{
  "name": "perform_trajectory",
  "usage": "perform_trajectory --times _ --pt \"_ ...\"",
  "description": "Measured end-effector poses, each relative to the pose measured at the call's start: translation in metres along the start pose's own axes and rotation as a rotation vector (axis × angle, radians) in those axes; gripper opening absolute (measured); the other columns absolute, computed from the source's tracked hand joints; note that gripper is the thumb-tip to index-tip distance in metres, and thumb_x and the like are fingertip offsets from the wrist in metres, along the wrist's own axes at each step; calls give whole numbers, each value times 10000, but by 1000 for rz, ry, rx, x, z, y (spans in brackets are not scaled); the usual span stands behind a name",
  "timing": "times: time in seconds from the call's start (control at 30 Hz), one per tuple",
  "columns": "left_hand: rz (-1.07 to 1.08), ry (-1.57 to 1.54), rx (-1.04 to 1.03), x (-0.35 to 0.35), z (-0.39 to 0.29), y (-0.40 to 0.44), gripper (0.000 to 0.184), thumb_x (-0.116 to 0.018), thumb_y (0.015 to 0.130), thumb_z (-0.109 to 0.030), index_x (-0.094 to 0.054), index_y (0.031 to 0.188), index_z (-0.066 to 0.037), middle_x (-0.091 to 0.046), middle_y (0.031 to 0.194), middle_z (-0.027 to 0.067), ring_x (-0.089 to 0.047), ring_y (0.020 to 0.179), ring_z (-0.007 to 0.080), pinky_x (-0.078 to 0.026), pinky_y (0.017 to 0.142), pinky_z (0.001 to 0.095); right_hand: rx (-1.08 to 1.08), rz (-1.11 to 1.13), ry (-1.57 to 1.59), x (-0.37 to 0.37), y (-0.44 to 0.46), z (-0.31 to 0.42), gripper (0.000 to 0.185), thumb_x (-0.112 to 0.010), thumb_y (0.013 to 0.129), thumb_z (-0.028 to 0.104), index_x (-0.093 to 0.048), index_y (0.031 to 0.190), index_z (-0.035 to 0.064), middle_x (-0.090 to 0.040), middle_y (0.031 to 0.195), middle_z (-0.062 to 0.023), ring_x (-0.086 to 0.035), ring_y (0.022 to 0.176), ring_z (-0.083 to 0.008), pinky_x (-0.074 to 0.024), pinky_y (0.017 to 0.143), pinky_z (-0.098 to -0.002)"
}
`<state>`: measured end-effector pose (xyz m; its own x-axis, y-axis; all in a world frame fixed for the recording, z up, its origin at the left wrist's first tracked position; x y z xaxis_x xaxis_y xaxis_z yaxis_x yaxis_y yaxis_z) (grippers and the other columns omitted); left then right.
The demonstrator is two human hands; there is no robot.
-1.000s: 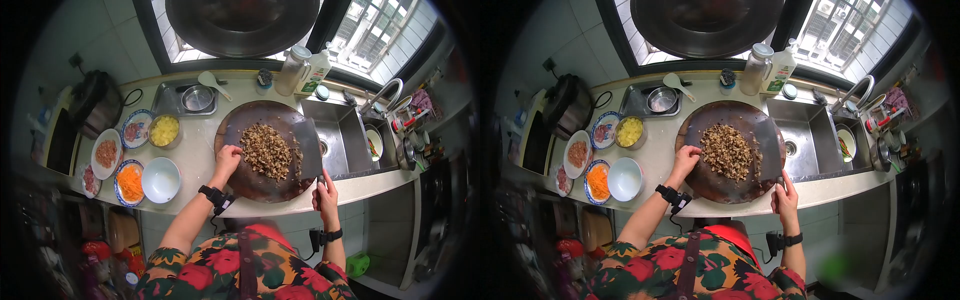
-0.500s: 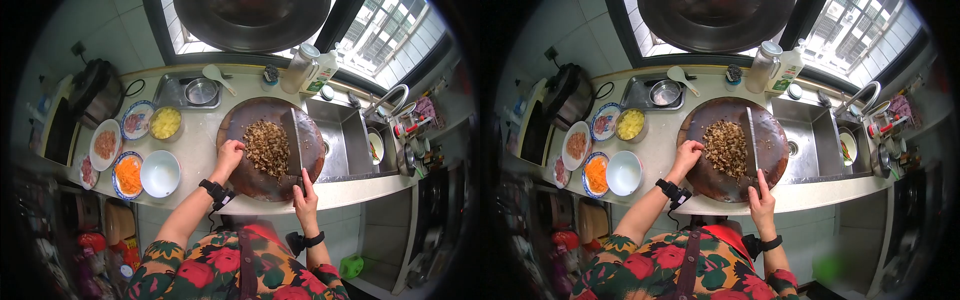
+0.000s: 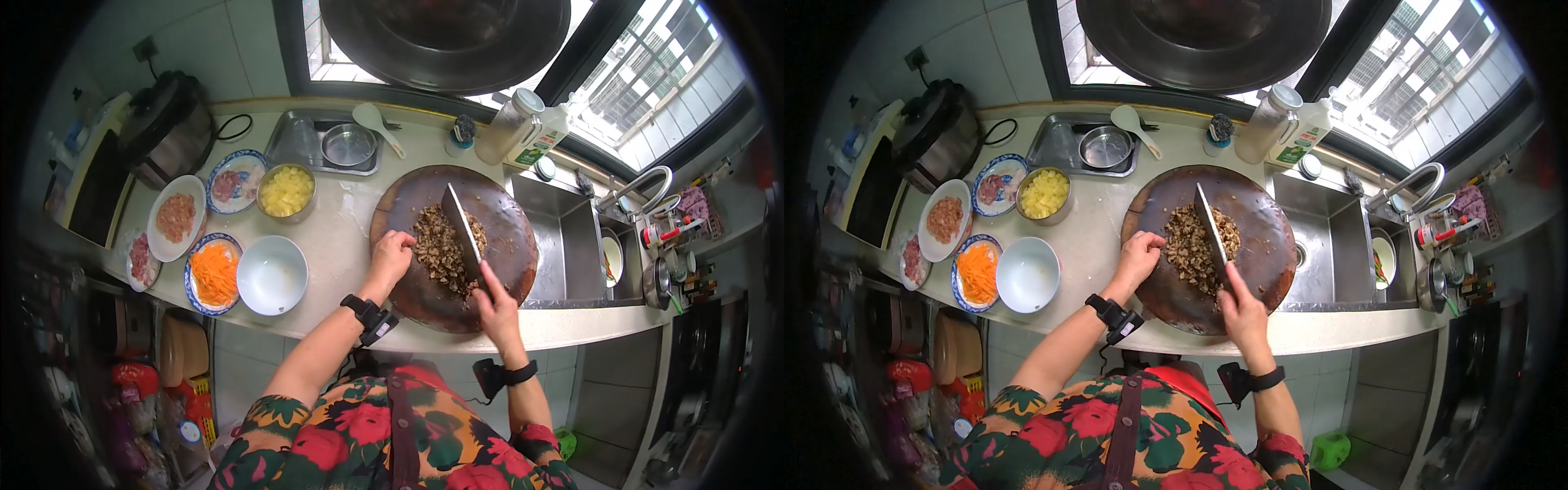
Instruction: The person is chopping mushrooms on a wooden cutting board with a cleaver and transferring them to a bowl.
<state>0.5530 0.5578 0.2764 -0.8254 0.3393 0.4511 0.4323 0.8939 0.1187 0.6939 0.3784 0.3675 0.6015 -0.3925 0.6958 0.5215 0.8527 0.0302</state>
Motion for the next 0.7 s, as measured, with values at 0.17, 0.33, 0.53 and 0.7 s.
perform_trajectory --times 0.17,0.33,0.53,0.7 --pt "9 3 -26 -3 1 -2 167 -521 757 -13 -643 871 -14 -606 882 129 -601 828 273 -484 746 353 24 -41 206 26 -8 23 450 -546 863 52 -466 1304 92 -615 1117 -177 -621 983 -194 -457 817 -263" --pt "12 32 -29 -2 0 -2 175 -504 783 -37 -651 875 -23 -609 879 142 -590 854 295 -471 781 370 1 -45 146 -8 1 -28 479 -549 873 114 -430 1337 131 -653 902 -134 -611 733 -181 -469 723 -277" --pt "111 7 -209 -8 -64 -13 293 -516 865 -208 -624 1061 -17 -582 1145 167 -518 1102 310 -400 945 372 -288 68 704 5 -10 -28 491 -494 923 147 -345 1390 156 -490 608 -9 -426 402 -72 -337 342 -210" --pt "581 303 -678 -57 -120 -75 698 -320 881 -606 -335 1383 -120 -241 1475 67 -79 1379 358 -55 1066 596 -478 16 1166 -5 -25 -37 515 -465 937 202 -270 1413 233 -506 631 -55 -432 387 -108 -342 331 -223"
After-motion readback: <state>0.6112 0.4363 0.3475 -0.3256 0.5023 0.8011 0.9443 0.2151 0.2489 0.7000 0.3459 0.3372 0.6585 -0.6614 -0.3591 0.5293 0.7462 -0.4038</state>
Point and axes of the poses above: each hand's wrist, its own y-axis towards the middle knuckle, its own x-axis out of the back of the hand, z = x × y, the point moved 8 cm from there along y, towards the middle knuckle
